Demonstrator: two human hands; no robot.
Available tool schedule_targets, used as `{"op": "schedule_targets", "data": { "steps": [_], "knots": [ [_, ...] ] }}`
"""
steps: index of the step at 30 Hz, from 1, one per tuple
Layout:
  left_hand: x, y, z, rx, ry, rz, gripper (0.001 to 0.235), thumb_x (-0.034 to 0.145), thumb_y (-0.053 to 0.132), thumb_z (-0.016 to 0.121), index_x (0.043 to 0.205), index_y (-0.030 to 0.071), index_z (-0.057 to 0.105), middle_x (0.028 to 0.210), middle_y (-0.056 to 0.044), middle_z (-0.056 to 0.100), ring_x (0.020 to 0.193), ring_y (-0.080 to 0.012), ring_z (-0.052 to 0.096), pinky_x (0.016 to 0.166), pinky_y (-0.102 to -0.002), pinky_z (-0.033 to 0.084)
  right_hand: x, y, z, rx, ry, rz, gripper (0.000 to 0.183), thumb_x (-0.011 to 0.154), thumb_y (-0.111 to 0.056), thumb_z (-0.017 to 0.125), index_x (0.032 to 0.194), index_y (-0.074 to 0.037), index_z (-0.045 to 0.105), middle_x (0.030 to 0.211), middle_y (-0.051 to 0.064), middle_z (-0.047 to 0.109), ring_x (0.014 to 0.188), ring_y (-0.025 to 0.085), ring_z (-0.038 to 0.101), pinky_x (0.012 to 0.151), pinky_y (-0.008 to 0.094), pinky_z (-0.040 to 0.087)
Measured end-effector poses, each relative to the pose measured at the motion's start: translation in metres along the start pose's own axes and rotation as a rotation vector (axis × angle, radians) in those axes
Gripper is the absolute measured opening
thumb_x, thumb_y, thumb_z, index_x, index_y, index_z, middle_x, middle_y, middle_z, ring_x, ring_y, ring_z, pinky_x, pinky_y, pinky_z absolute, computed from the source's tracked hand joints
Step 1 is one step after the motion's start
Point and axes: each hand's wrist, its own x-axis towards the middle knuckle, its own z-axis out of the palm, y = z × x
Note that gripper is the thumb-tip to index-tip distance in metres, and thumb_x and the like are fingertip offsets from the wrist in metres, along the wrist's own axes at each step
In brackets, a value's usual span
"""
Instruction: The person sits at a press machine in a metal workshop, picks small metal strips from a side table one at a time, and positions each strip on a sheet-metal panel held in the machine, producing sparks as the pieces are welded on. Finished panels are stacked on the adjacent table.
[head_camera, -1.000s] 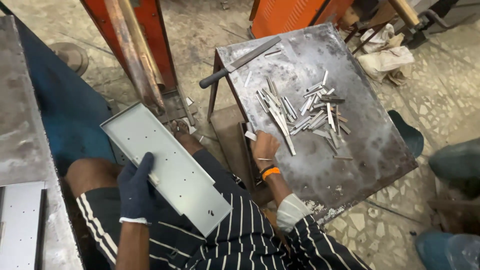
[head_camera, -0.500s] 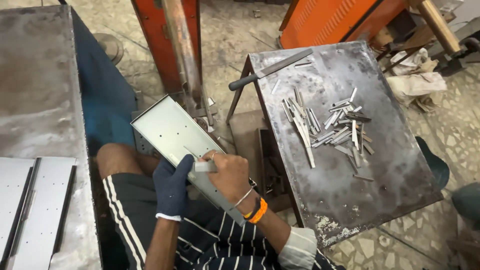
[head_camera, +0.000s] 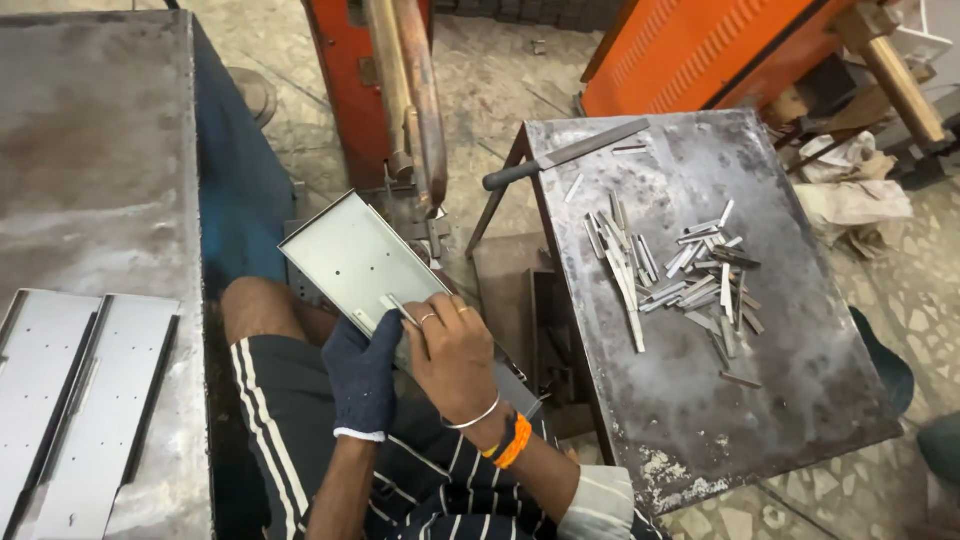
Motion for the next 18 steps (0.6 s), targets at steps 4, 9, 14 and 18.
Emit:
{"op": "schedule_targets", "data": {
  "steps": [4,9,14,18],
  "knots": [
    [0.0,0.006,-0.006,-0.05,0.012,-0.05,0.029,0.091,0.013,0.074,0.113,-0.005,0.071,0.103,-0.01,0.078,0.087,-0.0127,0.069,0.078,-0.029,0.056,0.0,0.005,-0.001,-0.001,-0.012,-0.006,0.021,0.088,-0.009,0.071,0.109,-0.008,0.069,0.103,0.011,0.065,0.094,0.034,0.067,0.079,0.044,0.053],
    [0.0,0.024,-0.012,0.034,0.01,-0.097,0.028,0.089,0.014,0.076,0.11,-0.005,0.073,0.098,-0.011,0.079,0.082,-0.0136,0.07,0.073,-0.03,0.057,0.024,0.015,-0.028,-0.043,0.14,0.157,0.036,0.077,-0.018,0.076,0.109,-0.004,0.064,0.099,0.016,0.066,0.083,0.036,0.069,0.067,0.045,0.055],
    [0.006,0.041,-0.009,-0.045,-0.106,-0.096,0.032,0.088,0.014,0.075,0.114,-0.003,0.072,0.1,-0.01,0.079,0.084,-0.0137,0.071,0.075,-0.03,0.057,0.009,0.046,-0.016,-0.13,-0.109,0.075,0.017,0.094,-0.024,0.071,0.095,-0.007,0.071,0.07,0.016,0.07,0.062,0.038,0.067,0.06,0.048,0.052],
    [0.004,0.058,-0.005,-0.208,-0.126,-0.145,0.034,0.088,0.012,0.076,0.117,-0.007,0.072,0.102,-0.013,0.078,0.083,-0.0172,0.07,0.075,-0.033,0.058,0.021,0.03,-0.037,-0.071,-0.036,-0.013,0.031,0.093,-0.02,0.068,0.116,0.001,0.071,0.069,0.018,0.068,0.059,0.037,0.067,0.056,0.048,0.05]
  ]
}}
